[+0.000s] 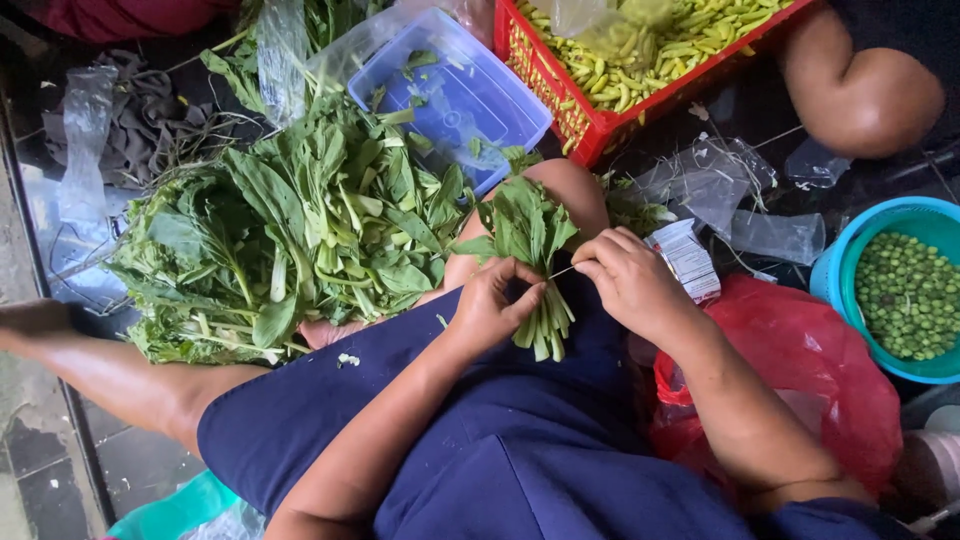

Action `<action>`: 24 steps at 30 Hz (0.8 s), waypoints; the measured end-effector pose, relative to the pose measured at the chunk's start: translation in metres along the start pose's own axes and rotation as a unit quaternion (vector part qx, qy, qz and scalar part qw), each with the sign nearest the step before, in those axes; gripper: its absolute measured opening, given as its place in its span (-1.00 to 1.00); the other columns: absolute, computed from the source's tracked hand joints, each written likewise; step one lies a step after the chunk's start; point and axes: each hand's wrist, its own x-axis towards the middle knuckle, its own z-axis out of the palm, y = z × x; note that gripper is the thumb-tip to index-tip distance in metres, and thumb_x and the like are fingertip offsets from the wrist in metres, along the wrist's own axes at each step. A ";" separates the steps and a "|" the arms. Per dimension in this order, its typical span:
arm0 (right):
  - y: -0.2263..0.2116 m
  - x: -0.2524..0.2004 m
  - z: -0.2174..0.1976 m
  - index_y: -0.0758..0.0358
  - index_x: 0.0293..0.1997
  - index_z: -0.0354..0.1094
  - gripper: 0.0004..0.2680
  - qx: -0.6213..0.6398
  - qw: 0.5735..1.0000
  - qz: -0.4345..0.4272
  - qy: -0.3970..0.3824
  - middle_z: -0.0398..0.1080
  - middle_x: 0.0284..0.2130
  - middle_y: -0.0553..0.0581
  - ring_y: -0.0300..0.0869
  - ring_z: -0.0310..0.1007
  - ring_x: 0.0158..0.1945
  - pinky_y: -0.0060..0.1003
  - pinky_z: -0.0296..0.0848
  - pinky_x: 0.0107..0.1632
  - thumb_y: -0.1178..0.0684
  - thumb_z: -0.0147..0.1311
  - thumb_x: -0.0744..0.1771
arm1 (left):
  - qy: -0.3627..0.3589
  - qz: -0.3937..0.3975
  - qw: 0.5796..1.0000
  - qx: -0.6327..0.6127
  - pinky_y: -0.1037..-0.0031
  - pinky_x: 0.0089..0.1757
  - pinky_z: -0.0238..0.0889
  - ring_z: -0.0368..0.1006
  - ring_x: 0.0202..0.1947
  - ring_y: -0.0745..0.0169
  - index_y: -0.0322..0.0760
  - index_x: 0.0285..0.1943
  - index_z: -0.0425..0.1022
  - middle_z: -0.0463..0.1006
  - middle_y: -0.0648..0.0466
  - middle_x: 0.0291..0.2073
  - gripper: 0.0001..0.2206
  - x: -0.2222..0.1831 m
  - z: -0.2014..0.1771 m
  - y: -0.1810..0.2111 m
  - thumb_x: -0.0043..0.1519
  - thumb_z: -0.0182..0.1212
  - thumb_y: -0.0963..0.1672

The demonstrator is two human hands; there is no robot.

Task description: Bundling and tying mustard greens into bunches using thin strips of material.

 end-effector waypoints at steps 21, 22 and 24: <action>0.003 0.000 0.035 -0.17 -0.20 0.46 -0.89 -0.084 0.994 0.035 -0.064 0.44 -0.31 -0.26 -0.29 0.35 -0.03 -0.13 0.13 0.16 -0.20 0.15 0.33 | -0.032 0.003 0.999 -0.013 0.40 -0.11 0.49 0.66 -0.28 0.25 -0.13 0.17 0.45 0.72 0.18 -0.32 -0.58 0.003 -0.016 0.021 0.11 0.39 -0.16; 0.005 0.002 0.036 -0.17 -0.20 0.46 -0.89 -0.083 0.994 0.035 -0.065 0.44 -0.31 -0.26 -0.29 0.35 -0.03 -0.13 0.13 0.16 -0.20 0.15 0.33 | -0.031 0.001 0.999 -0.013 0.40 -0.11 0.49 0.66 -0.28 0.25 -0.13 0.17 0.45 0.72 0.18 -0.32 -0.58 0.003 -0.015 0.019 0.11 0.39 -0.16; 0.008 0.001 0.036 -0.13 -0.24 0.43 -0.90 -0.077 0.994 0.026 -0.072 0.44 -0.30 -0.25 -0.29 0.35 -0.04 -0.16 0.14 0.16 -0.18 0.16 0.33 | -0.015 0.013 1.000 -0.002 0.44 -0.10 0.49 0.66 -0.28 0.31 -0.06 0.19 0.47 0.72 0.23 -0.31 -0.56 0.002 -0.011 0.016 0.09 0.40 -0.15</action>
